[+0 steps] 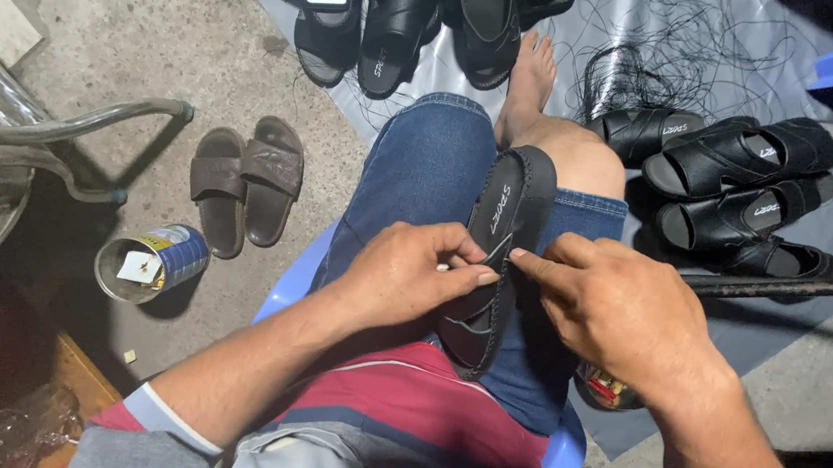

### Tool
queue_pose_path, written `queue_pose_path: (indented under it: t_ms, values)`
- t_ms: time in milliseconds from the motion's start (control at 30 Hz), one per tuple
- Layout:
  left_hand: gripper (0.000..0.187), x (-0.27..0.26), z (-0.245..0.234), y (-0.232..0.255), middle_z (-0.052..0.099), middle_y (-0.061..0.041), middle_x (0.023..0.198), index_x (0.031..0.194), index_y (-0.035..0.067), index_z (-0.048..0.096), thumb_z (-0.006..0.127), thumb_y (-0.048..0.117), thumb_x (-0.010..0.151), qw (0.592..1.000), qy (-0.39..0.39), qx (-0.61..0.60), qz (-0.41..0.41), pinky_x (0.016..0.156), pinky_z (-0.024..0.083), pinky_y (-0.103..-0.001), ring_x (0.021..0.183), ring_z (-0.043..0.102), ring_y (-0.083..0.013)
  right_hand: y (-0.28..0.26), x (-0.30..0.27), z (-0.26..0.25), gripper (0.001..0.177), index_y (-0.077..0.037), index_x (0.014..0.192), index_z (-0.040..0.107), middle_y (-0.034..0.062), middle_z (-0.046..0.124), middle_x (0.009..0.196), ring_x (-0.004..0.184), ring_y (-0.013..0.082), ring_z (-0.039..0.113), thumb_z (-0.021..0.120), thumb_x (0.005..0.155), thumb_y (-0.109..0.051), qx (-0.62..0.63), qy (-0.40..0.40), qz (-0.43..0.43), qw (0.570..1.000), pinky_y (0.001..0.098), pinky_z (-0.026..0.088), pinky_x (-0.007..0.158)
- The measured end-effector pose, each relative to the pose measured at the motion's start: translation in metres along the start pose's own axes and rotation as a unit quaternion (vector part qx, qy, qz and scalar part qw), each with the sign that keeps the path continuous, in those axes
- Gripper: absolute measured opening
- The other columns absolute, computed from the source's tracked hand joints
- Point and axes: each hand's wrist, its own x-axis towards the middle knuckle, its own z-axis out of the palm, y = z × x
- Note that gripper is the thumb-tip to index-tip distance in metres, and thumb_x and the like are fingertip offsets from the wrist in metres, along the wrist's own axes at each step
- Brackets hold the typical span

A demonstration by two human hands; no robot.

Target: A person is hand-stitching the sole of a black sandal using a stitching awl and thread to repair it.

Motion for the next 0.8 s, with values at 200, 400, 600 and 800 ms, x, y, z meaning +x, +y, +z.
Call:
queue_pose_path:
  t_ms: [200,400,600,800]
  values:
    - [0.018,-0.010,0.025,-0.001,0.070,0.008,0.073,0.080,0.025,0.070,0.064,0.040,0.071,0.994,0.072,-0.073,0.035,0.065,0.047,-0.022,0.068,0.066,-0.0044,-0.001,-0.003,0.006,0.040,-0.030,0.115,0.052,-0.0106,0.051,0.079,0.068,0.0142,0.058,0.053,0.075,-0.031,-0.115,-0.017,-0.020,0.993,0.0338,0.048,0.037]
    - [0.023,-0.009,0.038,-0.012,0.067,0.006,0.066,0.086,0.025,0.067,0.053,0.042,0.080,0.988,0.093,-0.026,0.123,0.069,0.048,-0.031,0.070,0.065,-0.0182,0.001,0.000,0.023,0.027,-0.025,0.104,0.057,-0.0070,0.056,0.079,0.062,0.0206,0.060,0.052,0.079,-0.033,-0.077,0.069,-0.048,0.993,0.0371,0.047,0.040]
    - [0.026,0.001,0.018,-0.022,0.070,0.002,0.094,0.094,0.020,0.067,0.057,0.040,0.079,0.969,0.069,-0.016,0.237,0.076,0.050,-0.029,0.089,0.067,-0.0171,-0.010,-0.002,0.015,0.025,-0.024,0.102,0.060,-0.0041,0.062,0.084,0.066,0.0240,0.063,0.053,0.081,-0.035,0.003,0.066,0.024,0.998,0.0410,0.050,0.047]
    - [0.019,-0.006,-0.047,-0.033,0.063,-0.004,0.083,0.090,0.019,0.067,0.052,0.029,0.084,0.954,-0.056,0.226,0.188,0.067,0.045,-0.042,0.083,0.060,-0.0279,-0.001,-0.006,0.021,0.027,-0.027,0.105,0.063,-0.0098,0.064,0.095,0.075,0.0163,0.064,0.058,0.079,-0.031,0.067,0.088,0.016,0.994,0.0325,0.050,0.055]
